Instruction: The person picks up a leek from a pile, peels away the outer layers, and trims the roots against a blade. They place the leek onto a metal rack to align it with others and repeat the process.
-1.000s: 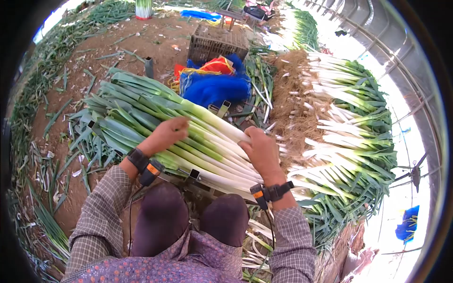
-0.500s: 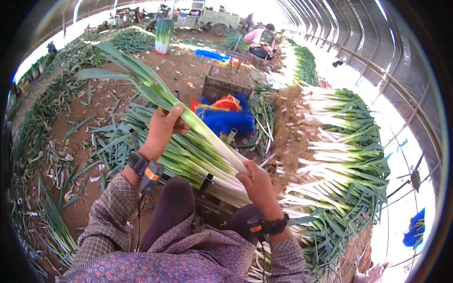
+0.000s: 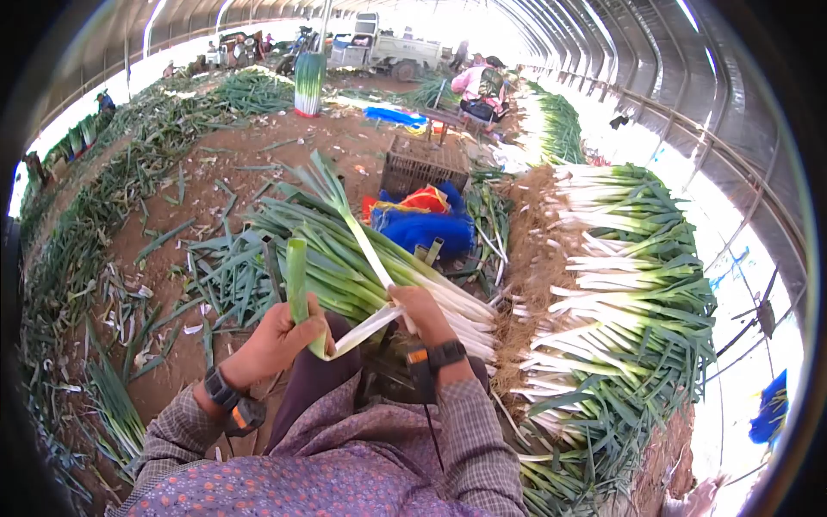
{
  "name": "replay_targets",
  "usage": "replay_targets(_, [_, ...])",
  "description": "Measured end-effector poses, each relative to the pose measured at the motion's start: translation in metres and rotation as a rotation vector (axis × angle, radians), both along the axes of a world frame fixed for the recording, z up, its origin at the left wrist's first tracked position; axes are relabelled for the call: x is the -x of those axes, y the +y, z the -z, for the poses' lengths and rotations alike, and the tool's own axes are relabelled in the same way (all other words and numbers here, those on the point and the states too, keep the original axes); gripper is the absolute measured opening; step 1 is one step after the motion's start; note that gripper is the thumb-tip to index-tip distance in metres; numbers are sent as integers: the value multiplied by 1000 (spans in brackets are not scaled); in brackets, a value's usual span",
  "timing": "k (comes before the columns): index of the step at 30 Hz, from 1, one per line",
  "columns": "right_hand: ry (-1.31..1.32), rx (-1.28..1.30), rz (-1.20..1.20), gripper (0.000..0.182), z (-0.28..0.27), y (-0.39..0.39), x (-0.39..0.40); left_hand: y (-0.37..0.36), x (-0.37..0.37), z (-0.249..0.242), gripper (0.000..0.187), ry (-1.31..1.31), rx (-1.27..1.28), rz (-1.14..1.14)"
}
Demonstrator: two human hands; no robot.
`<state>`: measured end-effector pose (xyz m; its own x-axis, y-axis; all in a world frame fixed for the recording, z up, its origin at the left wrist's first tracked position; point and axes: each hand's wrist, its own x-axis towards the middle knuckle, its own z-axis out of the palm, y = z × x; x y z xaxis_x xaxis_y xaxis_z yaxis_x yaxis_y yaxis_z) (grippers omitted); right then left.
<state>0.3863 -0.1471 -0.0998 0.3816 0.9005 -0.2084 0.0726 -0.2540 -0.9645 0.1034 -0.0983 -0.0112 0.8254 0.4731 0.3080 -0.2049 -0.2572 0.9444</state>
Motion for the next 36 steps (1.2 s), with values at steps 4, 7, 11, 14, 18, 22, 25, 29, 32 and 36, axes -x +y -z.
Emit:
replay_targets(4, [234, 171, 1, 19, 36, 19, 7, -11, 48, -25, 16, 161, -159, -10])
replay_targets(7, [94, 227, 26, 18, 49, 23, -6, 9, 116, -33, 14, -103, 188, -213])
replay_targets(11, [-102, 154, 32, 27, 17, 5, -9, 143, 244, -52, 43, 99, -166, -970])
replay_targets(14, [-305, 121, 69, 34, -4, -18, -25, 229, 334, 2, 53, 66, -456, -1446])
replay_targets(18, [-377, 58, 112, 36, -60, -60, -12, 248, 323, 56, 55, 40, -192, -1327])
replay_targets(22, [-469, -103, 63, 32, -97, -88, 8, 205, 173, 64, 54, 259, -196, -987])
replay_targets(25, [-473, -183, 105, 31, -119, -104, 36, 135, 66, 34, 52, -184, 139, -599])
replay_targets(29, [-799, -346, 66, 26, -111, -117, 57, 110, -29, -5, 47, -347, 654, -278])
replay_targets(32, [-867, -411, 77, 17, -121, -133, 74, 106, -61, -27, 29, -606, 870, -157])
replay_targets(36, [-903, -467, 72, 21, -115, -152, 60, 106, -75, -51, 19, -733, 929, -123])
